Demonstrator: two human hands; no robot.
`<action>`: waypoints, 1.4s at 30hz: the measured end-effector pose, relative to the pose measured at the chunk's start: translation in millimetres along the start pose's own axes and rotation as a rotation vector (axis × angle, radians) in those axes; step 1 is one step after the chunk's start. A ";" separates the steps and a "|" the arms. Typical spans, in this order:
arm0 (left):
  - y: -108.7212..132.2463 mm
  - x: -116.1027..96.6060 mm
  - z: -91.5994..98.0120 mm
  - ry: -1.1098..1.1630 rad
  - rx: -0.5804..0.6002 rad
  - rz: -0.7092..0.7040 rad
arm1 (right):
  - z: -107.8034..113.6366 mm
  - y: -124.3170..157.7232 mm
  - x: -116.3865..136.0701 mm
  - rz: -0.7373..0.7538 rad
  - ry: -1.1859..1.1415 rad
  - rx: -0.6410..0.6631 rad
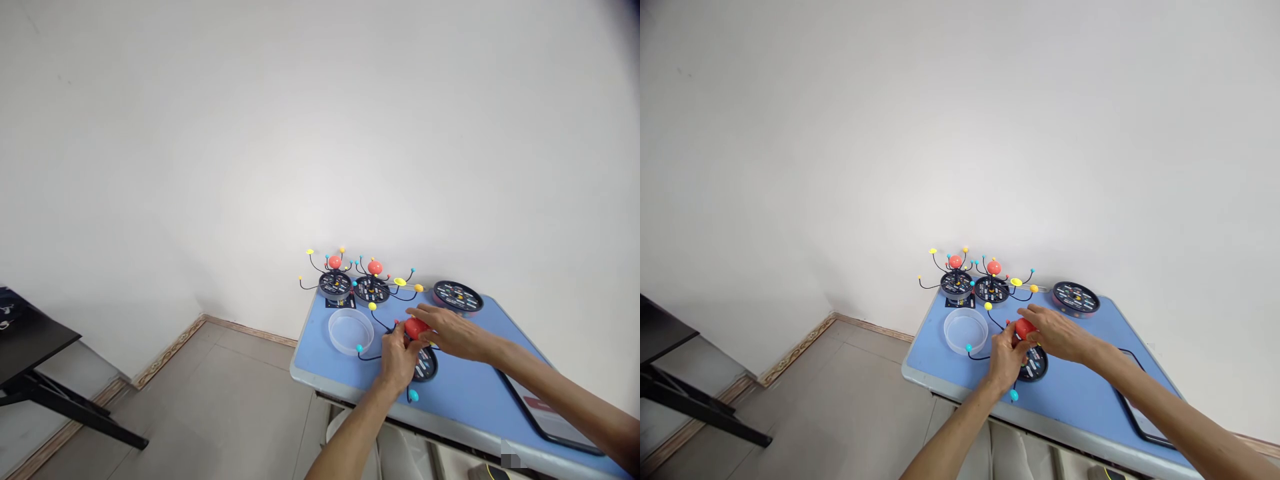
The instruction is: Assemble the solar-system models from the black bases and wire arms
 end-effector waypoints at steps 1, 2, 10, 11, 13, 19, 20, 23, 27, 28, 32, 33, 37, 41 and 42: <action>0.2 -0.9 0.3 -0.003 -0.004 -0.004 | -1.0 -0.4 -1.2 -0.017 0.009 0.008; 0.4 -1.9 0.5 -0.007 -0.007 -0.007 | -2.4 -0.9 -2.1 -0.033 0.019 0.020; -0.7 -3.9 -0.8 0.006 -0.008 0.009 | -4.1 -3.7 7.4 -0.012 0.049 0.049; -0.8 -3.2 -0.8 0.016 -0.008 0.010 | -3.9 -3.6 9.2 0.008 0.044 0.051; -0.9 -2.4 -0.2 0.037 -0.015 0.004 | -4.1 -3.0 11.5 0.044 0.039 0.055; -1.8 1.5 0.9 0.047 -0.032 0.013 | -6.7 -2.5 7.5 0.052 0.083 0.039; -1.8 1.9 0.8 0.041 -0.033 0.013 | -7.1 -3.0 6.2 0.040 0.094 0.034; -1.8 3.0 1.3 0.033 -0.041 0.016 | -8.5 -5.1 4.6 0.019 0.113 0.028; -1.5 3.5 3.5 0.001 -0.056 0.013 | -7.0 -6.1 1.3 -0.018 0.095 0.030; -1.5 3.3 3.7 -0.014 -0.056 0.009 | -6.0 -5.6 0.0 -0.029 0.082 0.034; -1.3 4.0 4.0 -0.043 -0.058 0.016 | -0.5 -2.4 -1.6 -0.039 0.019 0.051; -1.2 4.6 4.0 -0.040 -0.059 0.025 | 0.8 -1.9 -1.4 -0.040 0.008 0.054; -0.4 2.0 2.3 -0.030 -0.038 0.038 | 2.9 -1.7 0.2 -0.054 -0.011 0.079; 0.5 -4.4 2.1 -0.035 -0.026 0.026 | 3.5 -1.0 4.2 -0.038 -0.014 0.105; 0.5 -5.3 1.9 -0.030 -0.022 0.025 | 3.7 -0.4 5.2 -0.032 -0.012 0.110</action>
Point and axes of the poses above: each hand's wrist, its own y-axis away from the middle knuckle, its own z-axis out of the back of the hand, x = y × z, the point moved 10 cm from there along -y, towards the middle knuckle, and after that the axes turned 1 degree about -y, right-handed, at the moved point
